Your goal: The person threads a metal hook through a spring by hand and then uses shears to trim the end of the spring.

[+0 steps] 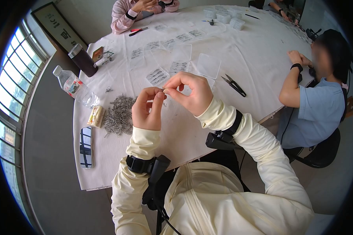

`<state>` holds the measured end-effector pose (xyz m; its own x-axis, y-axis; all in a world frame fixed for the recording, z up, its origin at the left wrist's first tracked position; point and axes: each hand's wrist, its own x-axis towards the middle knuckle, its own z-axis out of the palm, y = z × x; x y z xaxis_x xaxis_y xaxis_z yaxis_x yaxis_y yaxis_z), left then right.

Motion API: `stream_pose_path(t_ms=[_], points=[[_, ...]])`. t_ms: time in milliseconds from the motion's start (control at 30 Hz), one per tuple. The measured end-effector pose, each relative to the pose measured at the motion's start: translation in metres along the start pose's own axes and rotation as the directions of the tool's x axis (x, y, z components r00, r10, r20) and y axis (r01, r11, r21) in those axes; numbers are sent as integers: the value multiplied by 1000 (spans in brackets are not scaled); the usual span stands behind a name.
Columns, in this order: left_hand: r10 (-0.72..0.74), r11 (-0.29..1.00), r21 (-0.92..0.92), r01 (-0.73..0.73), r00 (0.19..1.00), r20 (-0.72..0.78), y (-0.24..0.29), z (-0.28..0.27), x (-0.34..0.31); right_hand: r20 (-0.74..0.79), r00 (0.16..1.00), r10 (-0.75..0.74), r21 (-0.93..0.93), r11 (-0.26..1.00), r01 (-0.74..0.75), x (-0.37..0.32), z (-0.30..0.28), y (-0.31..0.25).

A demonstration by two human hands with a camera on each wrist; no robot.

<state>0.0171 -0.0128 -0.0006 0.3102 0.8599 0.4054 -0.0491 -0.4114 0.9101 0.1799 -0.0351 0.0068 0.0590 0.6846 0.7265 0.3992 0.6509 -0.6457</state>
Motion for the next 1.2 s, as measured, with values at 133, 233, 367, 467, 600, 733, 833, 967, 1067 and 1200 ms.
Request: stream_pose_path(t_ms=[133, 233, 367, 467, 600, 733, 833, 967, 1067, 1200], points=[[22, 1000, 3, -22, 1000, 17, 0, -4, 1, 19, 1000, -17, 11, 1000, 17, 0, 0, 3], [20, 1000, 0, -20, 999, 25, -4, -6, 3, 59, 998, -14, -8, 1000, 14, 1, -2, 6], [-62, 991, -112, 67, 997, 50, -4, -9, 3, 106, 993, 60, -51, 997, -54, 0, -4, 5], [-182, 924, -319, 212, 976, 119, -5, -11, 3, 158, 981, 110, 103, 987, -127, 2, -7, 3], [-281, 803, -476, 360, 932, 230, -8, -14, 5, 232, 948, 218, 363, 885, -292, 3, -3, 10], [-312, 719, -540, 437, 898, 310, -7, -15, 5, 306, 937, 167, 433, 852, -293, 3, -3, 14], [-326, 672, -569, 474, 879, 348, -9, -17, 4, 317, 936, 155, 410, 867, -283, 2, -3, 15], [-366, 605, -592, 533, 846, 388, -6, -17, 4, 298, 943, 151, 377, 889, -262, 2, -4, 13], [-380, 596, -590, 545, 839, 390, -5, -17, 3, 267, 960, 86, 309, 936, -170, 2, -7, 11], [-397, 625, -537, 566, 823, 406, 2, -19, 3, 249, 960, -125, 49, 992, 117, 8, -15, 3]])
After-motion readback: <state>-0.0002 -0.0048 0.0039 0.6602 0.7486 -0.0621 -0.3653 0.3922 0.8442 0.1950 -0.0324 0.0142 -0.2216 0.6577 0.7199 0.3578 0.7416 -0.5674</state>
